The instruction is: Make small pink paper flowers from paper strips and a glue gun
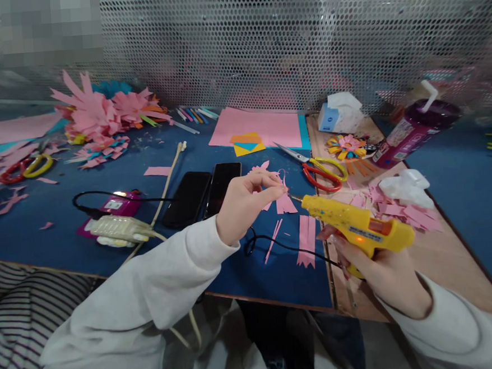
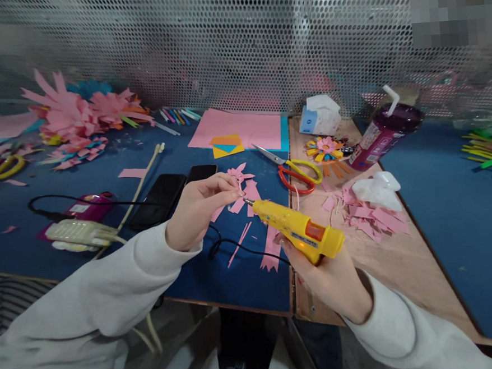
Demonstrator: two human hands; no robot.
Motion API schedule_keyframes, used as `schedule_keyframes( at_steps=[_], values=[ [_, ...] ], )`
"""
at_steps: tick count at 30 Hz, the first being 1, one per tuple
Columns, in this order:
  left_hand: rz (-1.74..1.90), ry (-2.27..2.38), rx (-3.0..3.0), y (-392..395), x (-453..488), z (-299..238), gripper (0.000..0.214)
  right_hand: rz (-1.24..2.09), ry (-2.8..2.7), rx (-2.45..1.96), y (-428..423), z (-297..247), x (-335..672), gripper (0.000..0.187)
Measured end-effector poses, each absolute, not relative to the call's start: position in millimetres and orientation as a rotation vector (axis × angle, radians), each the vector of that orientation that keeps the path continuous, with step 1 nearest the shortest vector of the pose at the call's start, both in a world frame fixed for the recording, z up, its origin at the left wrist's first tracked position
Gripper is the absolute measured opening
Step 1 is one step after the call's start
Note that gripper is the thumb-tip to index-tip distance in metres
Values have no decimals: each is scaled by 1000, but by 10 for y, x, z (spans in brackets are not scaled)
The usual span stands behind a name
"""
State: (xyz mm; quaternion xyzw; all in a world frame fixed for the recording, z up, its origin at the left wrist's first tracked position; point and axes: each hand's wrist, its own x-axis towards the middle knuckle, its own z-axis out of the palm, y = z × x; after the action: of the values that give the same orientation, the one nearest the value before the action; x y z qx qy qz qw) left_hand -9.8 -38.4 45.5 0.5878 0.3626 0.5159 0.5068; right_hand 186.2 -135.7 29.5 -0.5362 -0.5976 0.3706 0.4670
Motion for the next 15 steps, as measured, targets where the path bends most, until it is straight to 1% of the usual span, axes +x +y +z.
schedule_keyframes(
  at_steps=[15],
  values=[
    [1240,894,1413,-393,-93,483,12,908,-1476,-1332,-1339,376,1819,16]
  ],
)
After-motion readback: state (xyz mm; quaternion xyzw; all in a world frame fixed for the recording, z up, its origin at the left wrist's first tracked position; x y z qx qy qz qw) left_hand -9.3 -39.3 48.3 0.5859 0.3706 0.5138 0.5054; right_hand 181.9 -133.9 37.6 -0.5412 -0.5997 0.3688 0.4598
